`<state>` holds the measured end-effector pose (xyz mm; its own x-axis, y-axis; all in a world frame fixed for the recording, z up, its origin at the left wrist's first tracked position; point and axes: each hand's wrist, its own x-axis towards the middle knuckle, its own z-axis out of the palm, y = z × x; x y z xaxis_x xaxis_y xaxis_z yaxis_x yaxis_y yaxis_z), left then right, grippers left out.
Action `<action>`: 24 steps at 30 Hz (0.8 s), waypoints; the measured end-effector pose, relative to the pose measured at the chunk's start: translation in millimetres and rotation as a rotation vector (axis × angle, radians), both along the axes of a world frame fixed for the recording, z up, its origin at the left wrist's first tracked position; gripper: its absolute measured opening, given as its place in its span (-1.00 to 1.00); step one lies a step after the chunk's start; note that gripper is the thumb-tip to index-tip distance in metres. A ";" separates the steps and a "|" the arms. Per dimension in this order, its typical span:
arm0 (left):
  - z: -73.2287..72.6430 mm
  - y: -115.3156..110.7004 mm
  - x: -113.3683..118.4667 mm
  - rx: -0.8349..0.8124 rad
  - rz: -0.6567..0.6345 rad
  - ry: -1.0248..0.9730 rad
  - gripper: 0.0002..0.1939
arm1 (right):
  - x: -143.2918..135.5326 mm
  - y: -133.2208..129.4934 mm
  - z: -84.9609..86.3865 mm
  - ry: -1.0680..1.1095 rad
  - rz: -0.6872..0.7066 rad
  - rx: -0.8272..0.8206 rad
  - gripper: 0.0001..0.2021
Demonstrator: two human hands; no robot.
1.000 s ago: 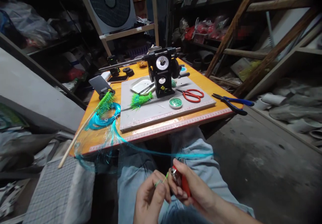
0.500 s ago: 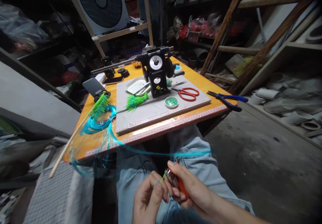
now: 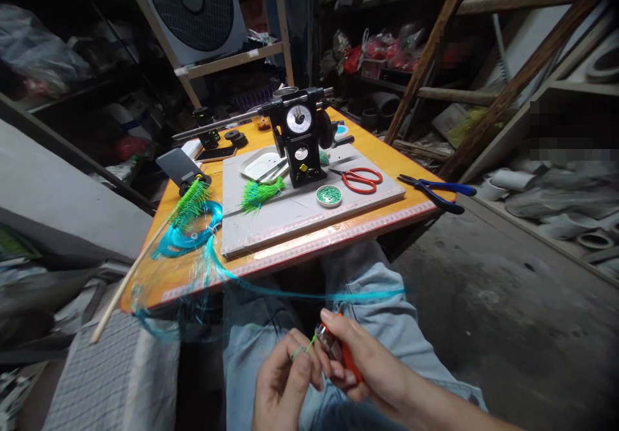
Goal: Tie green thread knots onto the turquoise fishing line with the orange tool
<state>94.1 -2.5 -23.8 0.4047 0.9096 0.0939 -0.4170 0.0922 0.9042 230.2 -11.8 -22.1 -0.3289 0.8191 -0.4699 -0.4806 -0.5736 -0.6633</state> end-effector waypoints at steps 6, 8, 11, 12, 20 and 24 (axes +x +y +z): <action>0.1 0.8 -0.4 -0.007 -0.005 -0.003 -0.69 | 1.1 1.7 3.2 -0.012 0.006 0.001 -0.39; -0.2 1.2 -0.4 -0.008 -0.005 -0.002 -0.69 | 1.0 2.2 5.1 -0.015 0.017 0.001 -0.39; -0.8 2.0 -0.4 -0.010 -0.007 -0.003 -0.69 | -1.3 1.9 7.2 -0.034 0.023 0.012 -0.39; -0.9 2.2 -0.3 -0.012 -0.005 -0.006 -0.69 | -2.1 1.7 7.4 -0.041 0.026 0.015 -0.39; 1.7 5.3 -0.2 0.071 0.127 -0.013 -0.68 | 47.9 24.9 14.2 -0.992 -0.214 0.785 -0.52; 2.3 6.2 1.3 0.174 0.166 -0.014 -0.68 | 100.3 54.7 20.1 -1.370 -0.271 1.015 -0.64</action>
